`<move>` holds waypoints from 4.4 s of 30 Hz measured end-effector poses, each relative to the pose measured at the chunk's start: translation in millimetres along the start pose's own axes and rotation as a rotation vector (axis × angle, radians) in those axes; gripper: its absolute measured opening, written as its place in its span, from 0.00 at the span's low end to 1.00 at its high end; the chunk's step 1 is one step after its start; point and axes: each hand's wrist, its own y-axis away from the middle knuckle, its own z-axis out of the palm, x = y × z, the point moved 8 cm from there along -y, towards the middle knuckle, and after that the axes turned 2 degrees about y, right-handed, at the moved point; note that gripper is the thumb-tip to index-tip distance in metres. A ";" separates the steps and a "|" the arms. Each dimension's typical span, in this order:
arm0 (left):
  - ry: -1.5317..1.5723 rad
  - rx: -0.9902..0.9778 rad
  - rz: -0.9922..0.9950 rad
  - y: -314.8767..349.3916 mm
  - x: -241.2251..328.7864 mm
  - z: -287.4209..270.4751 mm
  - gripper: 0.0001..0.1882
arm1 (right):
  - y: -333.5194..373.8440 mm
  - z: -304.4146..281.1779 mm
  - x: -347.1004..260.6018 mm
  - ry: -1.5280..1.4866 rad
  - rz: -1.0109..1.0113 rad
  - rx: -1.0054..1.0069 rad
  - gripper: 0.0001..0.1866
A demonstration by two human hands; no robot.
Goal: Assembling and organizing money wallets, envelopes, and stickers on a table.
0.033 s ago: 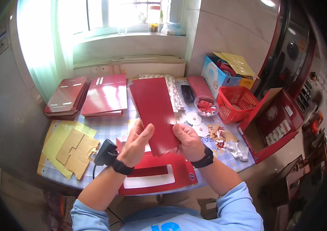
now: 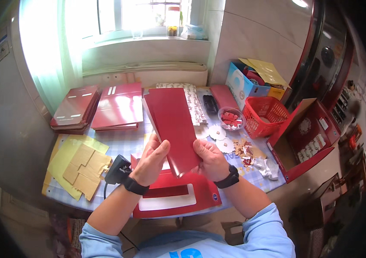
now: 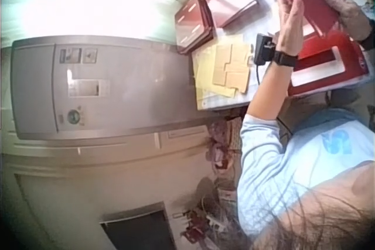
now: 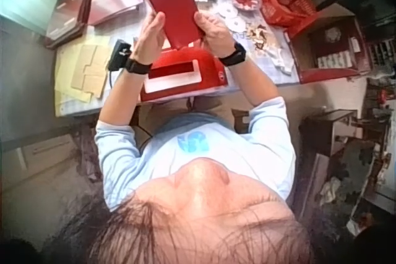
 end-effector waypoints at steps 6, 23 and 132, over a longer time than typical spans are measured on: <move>0.224 -0.219 -0.208 7.6 -12.2 16.7 0.37 | 6.4 26.7 15.4 -0.168 0.210 -0.176 0.22; 0.017 0.005 -0.329 5.6 -24.7 6.9 0.41 | 6.5 -8.8 -37.1 0.369 -0.141 0.150 0.19; 0.060 0.292 -0.176 8.2 1.5 -21.0 0.24 | -162.9 -265.3 -59.8 1.701 0.519 0.656 0.31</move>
